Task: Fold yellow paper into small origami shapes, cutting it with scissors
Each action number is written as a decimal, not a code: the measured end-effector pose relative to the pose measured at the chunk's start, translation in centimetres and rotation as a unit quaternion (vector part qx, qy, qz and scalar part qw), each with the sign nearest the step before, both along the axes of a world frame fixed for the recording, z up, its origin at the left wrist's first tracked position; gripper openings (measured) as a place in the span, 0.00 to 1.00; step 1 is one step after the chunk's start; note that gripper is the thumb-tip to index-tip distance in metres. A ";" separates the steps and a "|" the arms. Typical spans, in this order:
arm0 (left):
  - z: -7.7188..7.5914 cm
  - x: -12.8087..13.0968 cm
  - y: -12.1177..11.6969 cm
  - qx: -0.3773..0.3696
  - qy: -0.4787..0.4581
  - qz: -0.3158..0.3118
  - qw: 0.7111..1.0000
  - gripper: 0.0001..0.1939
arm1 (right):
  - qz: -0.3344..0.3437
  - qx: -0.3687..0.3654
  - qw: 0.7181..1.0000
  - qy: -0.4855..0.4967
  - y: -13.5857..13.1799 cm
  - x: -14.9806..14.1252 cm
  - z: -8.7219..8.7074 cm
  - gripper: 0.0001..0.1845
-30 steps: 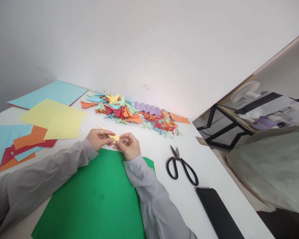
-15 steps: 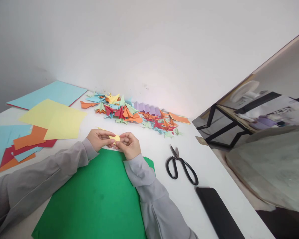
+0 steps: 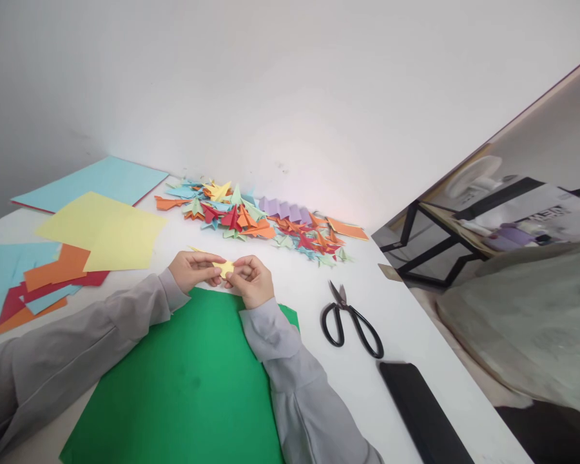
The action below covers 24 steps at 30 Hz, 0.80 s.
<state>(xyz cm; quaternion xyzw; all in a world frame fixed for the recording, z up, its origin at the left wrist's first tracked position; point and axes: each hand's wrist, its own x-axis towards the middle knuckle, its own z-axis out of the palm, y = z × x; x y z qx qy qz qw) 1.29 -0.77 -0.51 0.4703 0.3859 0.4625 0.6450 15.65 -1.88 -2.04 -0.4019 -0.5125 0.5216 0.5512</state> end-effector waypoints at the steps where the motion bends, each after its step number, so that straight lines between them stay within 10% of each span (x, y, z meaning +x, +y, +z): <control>1: 0.0 0.0 0.0 0.011 0.006 0.002 1.000 0.15 | 0.001 -0.001 1.000 0.000 0.0 0.0 -0.1 0.16; 24: 0.4 -0.2 -0.1 0.024 0.007 0.015 1.000 0.14 | 0.081 -0.050 0.995 0.040 -0.7 0.5 0.6 0.15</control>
